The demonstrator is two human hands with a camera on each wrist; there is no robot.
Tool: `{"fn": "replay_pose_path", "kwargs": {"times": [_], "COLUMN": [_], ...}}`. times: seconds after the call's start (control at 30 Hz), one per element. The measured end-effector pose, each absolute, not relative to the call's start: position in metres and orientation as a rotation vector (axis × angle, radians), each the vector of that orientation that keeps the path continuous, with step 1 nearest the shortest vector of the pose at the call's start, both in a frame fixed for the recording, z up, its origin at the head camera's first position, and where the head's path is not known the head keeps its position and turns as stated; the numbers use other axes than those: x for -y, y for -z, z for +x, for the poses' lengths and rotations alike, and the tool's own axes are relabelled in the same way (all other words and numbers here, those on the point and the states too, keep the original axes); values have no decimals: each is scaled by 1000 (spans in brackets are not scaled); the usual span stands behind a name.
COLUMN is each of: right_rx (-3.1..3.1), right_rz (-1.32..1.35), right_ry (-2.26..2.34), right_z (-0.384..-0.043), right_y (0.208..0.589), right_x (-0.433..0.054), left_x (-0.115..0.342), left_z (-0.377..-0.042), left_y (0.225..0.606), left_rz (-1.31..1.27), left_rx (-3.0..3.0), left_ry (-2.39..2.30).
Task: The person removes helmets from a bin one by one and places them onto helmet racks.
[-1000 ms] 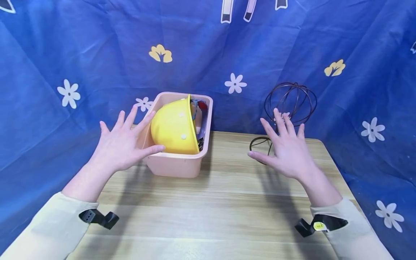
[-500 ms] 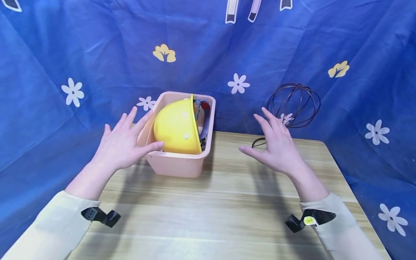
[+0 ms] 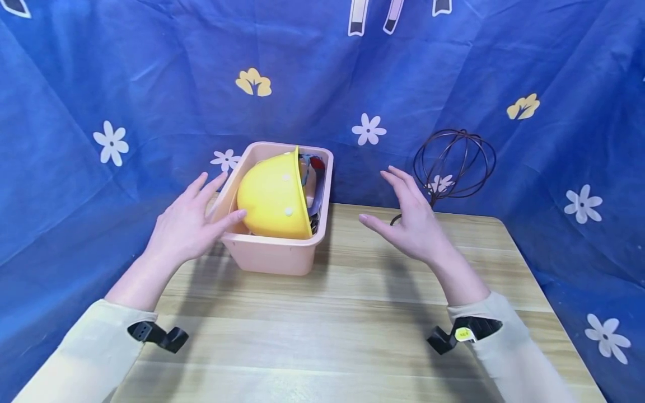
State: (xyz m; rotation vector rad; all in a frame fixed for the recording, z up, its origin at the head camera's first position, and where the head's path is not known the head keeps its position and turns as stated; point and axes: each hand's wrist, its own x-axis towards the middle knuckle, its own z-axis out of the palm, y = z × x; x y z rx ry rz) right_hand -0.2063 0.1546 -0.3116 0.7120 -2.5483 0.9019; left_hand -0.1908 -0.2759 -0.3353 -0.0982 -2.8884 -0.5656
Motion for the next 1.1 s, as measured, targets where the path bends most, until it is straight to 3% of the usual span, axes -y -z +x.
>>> {"fn": "replay_pose_path", "kwargs": {"times": [0.6, 1.1], "right_rx": [2483, 2438], "right_rz": [694, 697], "right_ry": [-1249, -1445], "right_z": [-213, -216], "right_y": [315, 317], "right_x": [-128, -108], "left_x": [284, 279], "left_z": [-203, -204], "left_y": [352, 363], "left_rz": [-61, 114], "left_rx": [2693, 2595], "left_ry": [936, 1076]}}
